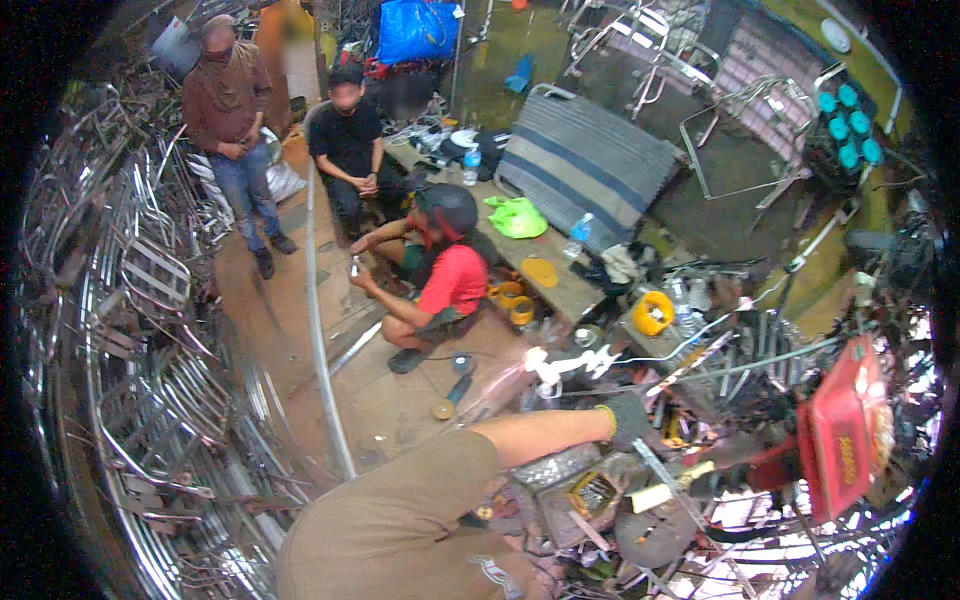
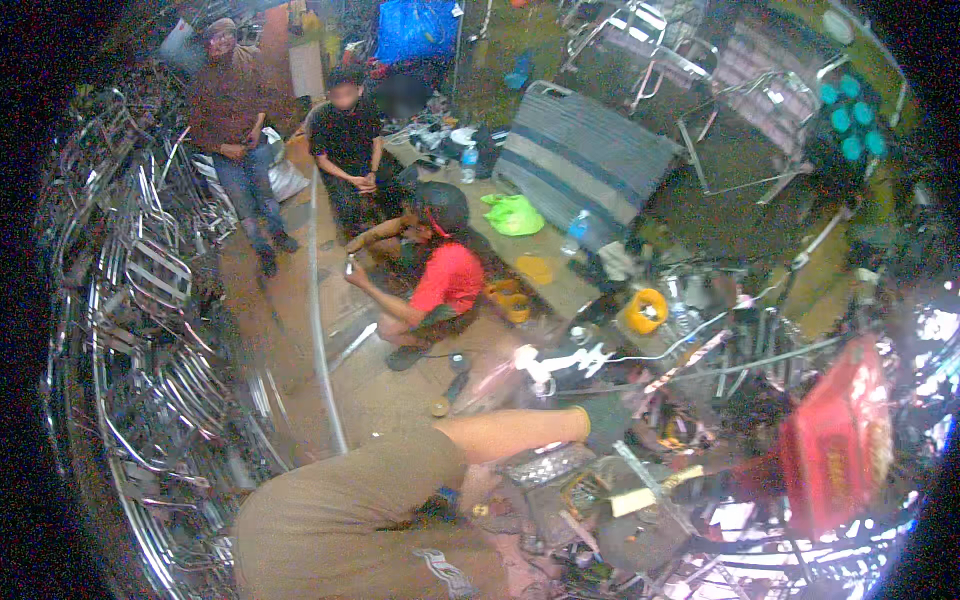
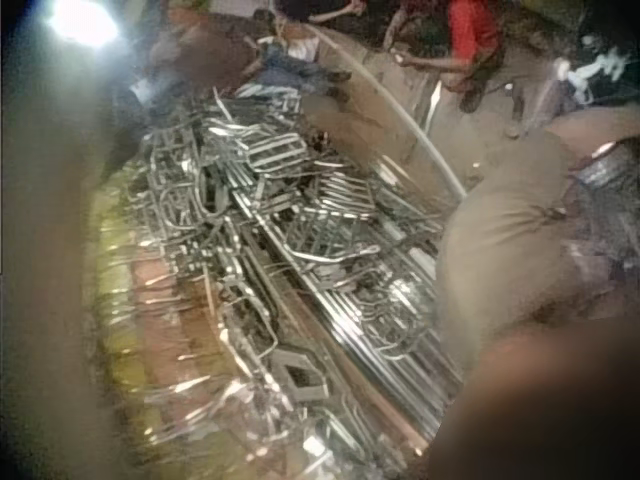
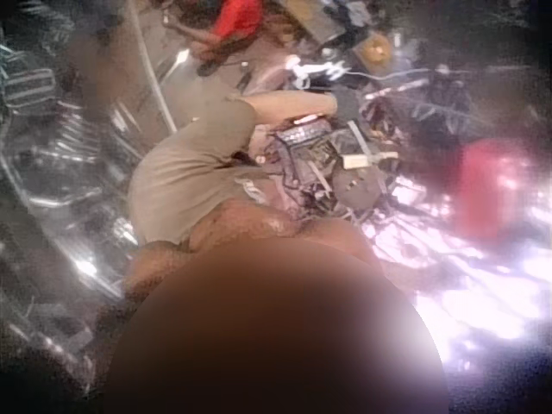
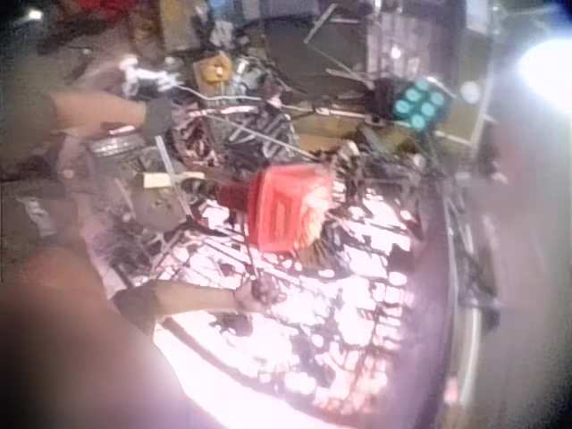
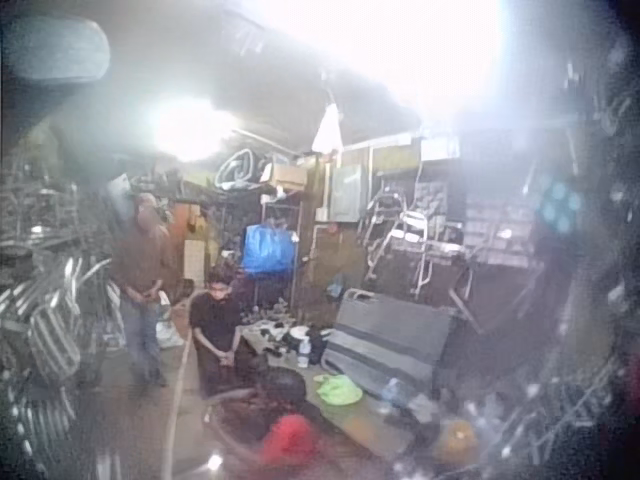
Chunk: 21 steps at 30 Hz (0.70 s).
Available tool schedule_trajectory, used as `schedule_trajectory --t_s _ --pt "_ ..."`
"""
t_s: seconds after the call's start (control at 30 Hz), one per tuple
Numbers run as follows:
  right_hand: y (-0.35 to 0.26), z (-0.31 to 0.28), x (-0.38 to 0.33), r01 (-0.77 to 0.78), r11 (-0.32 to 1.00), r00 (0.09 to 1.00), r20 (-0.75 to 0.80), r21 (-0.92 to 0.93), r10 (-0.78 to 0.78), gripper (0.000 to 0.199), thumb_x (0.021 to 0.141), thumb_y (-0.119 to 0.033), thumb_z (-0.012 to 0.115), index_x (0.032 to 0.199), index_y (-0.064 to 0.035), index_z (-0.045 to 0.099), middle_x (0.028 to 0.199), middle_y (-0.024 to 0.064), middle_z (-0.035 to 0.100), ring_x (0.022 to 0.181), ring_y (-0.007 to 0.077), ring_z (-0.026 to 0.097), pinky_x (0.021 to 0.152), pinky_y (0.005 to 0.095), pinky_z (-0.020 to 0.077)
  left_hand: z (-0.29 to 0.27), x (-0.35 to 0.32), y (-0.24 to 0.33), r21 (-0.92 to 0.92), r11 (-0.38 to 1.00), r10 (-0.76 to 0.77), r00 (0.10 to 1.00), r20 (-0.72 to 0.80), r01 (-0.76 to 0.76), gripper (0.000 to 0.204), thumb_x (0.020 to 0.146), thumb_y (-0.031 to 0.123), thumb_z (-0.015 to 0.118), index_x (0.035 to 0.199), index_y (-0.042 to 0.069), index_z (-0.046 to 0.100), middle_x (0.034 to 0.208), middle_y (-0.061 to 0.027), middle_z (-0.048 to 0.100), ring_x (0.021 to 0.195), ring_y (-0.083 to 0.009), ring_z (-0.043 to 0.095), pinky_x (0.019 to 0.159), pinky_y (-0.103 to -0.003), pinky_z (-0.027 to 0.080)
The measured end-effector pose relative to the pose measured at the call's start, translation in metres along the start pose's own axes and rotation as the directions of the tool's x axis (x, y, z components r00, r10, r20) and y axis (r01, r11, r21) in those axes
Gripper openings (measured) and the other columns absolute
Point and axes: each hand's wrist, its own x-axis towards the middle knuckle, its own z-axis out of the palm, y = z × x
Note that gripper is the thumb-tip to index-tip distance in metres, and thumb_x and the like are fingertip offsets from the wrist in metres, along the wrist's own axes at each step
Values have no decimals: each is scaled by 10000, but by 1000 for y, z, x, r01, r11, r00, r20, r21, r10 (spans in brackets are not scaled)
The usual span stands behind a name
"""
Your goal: The person operates a red AMATO drill press in a workshop, repeatedly lowering the lever to drill into a small metal piece clamped to the table. The operator uses both hands to control the lever and the workpiece while others are visible in the background.
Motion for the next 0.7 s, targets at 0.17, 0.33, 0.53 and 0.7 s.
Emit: schedule_trajectory --t_s 0.17,0.33,0.53,0.7 --pt "20 32 -13 -48 945 835 -532 -323 -140 100 971 -116 445 892 -57 466 682 -7 281 594 92 281 519 250 223 -8 -8 22 -59 981 -187 980 -62 183 309 703 329 637 863 88 746 862 -170 701 795 -349 682 714 -465 535" --pt "26 75 -30 -65 887 928 -354 -458 -115 100 893 -102 511 816 -41 494 703 -13 355 581 86 296 524 228 241 12 -2 19 157 962 -244 960 134 223 308 748 322 616 984 158 727 960 -149 706 839 -338 680 729 -460 539" --pt "25 86 -31 -324 940 920 -269 -108 286 50 860 -67 530 877 -111 513 691 -10 468 544 118 441 510 243 375 23 9 7 355 887 -395 885 249 296 411 790 422 585 1038 126 727 1098 -153 686 997 -333 666 887 -443 517" --pt "35 91 -21 -104 887 993 -105 -451 63 66 791 -66 556 837 -70 602 713 2 558 629 103 519 561 271 417 19 27 32 412 861 -373 921 114 298 422 786 461 598 989 116 731 988 -183 695 946 -347 671 834 -460 524"
